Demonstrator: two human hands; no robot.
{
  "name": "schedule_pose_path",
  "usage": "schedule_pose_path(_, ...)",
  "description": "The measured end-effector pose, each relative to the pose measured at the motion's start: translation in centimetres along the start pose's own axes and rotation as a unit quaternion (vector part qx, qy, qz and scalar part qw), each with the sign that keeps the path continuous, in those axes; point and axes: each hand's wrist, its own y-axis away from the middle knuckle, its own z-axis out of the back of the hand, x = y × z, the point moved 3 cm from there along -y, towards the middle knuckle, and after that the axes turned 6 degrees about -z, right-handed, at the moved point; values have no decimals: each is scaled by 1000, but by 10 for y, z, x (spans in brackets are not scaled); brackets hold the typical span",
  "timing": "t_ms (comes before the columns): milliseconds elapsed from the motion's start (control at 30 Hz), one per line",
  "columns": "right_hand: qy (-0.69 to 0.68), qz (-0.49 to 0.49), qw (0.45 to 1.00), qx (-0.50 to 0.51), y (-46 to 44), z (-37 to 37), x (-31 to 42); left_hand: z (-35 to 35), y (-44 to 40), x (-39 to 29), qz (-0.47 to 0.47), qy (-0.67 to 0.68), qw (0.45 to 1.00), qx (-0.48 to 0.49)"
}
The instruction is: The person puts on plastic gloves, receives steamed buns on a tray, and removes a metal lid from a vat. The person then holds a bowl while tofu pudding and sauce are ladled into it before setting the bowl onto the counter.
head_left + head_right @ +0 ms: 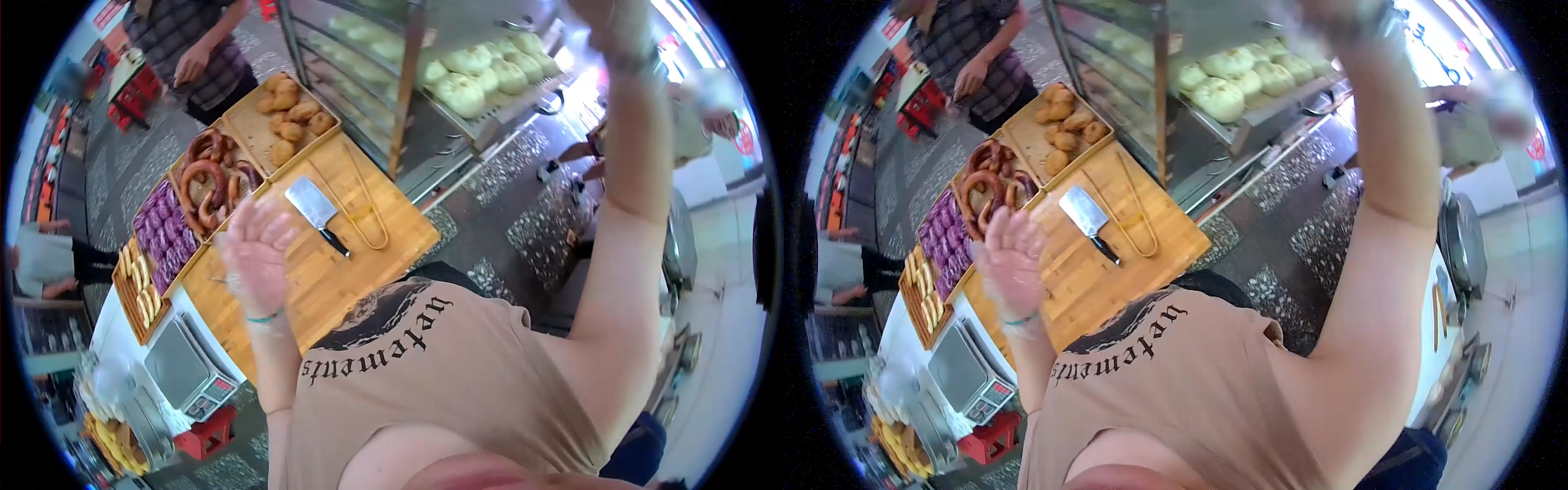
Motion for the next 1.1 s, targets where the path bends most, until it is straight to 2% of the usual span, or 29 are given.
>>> schedule_pose_path(33,156,12,985,71,39,-10,28,-11,-10,-6,48,102,992,62)
schedule_pose_path(67,302,23,942,143,75,-21,59,-22,-15,-9,98,201,968,118)
schedule_pose_path(100,134,48,984,110,92,-40,77,-31,-17,-9,116,244,953,139)
schedule_pose_path(133,-38,73,994,70,105,-59,92,-41,-17,-8,130,287,936,160)
schedule_pose_path(167,-55,83,993,68,126,-72,104,-46,-15,0,147,245,955,84)
schedule_pose_path(200,-72,97,991,65,140,-81,111,-29,-10,14,104,108,988,31)
schedule_pose_path(233,-71,96,991,65,150,-85,109,-17,-3,31,168,103,980,0)
schedule_pose_path(267,-92,56,988,108,158,-90,103,-9,4,43,232,96,967,-30)
schedule_pose_path(300,-112,16,982,151,164,-94,96,-10,9,49,235,96,967,-28)
schedule_pose_path(333,-177,-66,971,146,147,-81,80,-12,15,55,252,110,960,-60)
schedule_pose_path(400,17,-203,965,167,189,-77,25,-12,20,67,266,126,951,-92)
schedule_pose_path(467,25,-340,841,420,240,-87,-13,-8,21,73,258,133,952,-99)
schedule_pose_path(500,26,-340,842,419,254,-92,-12,-11,20,73,257,133,952,-98)
schedule_pose_path(567,42,-244,950,191,264,-88,-4,-18,21,73,248,110,957,-103)
schedule_pose_path(600,41,-245,950,191,264,-85,1,-18,21,73,249,109,957,-103)
schedule_pose_path(667,-3,-259,961,102,258,-74,10,-18,21,73,245,109,960,-73)
schedule_pose_path(733,12,-246,962,115,254,-63,6,-15,23,76,235,105,963,-78)
schedule_pose_path(767,-28,-422,891,166,249,-55,-6,-14,22,78,227,98,965,-84)
schedule_pose_path(800,-68,-579,785,210,245,-47,-16,-16,20,79,225,101,965,-84)
schedule_pose_path(833,-77,-638,739,204,239,-41,-39,-17,19,80,230,87,965,-88)
schedule_pose_path(867,-142,-540,805,203,243,-45,-73,-18,19,78,235,69,965,-92)
schedule_pose_path(900,-170,-665,701,195,245,-60,-105,-20,15,78,231,69,966,-93)
schedule_pose_path(967,-42,-610,715,339,257,-95,-167,-30,4,83,258,56,962,-73)
schedule_pose_path(1000,-41,-607,717,339,250,-99,-167,-35,-2,87,255,58,962,-74)
schedule_pose_path(1067,-92,-667,629,387,229,-119,-149,-46,-14,97,296,34,951,-79)
schedule_pose_path(1100,-47,-672,593,440,201,-113,-123,-51,-19,102,283,25,956,-70)
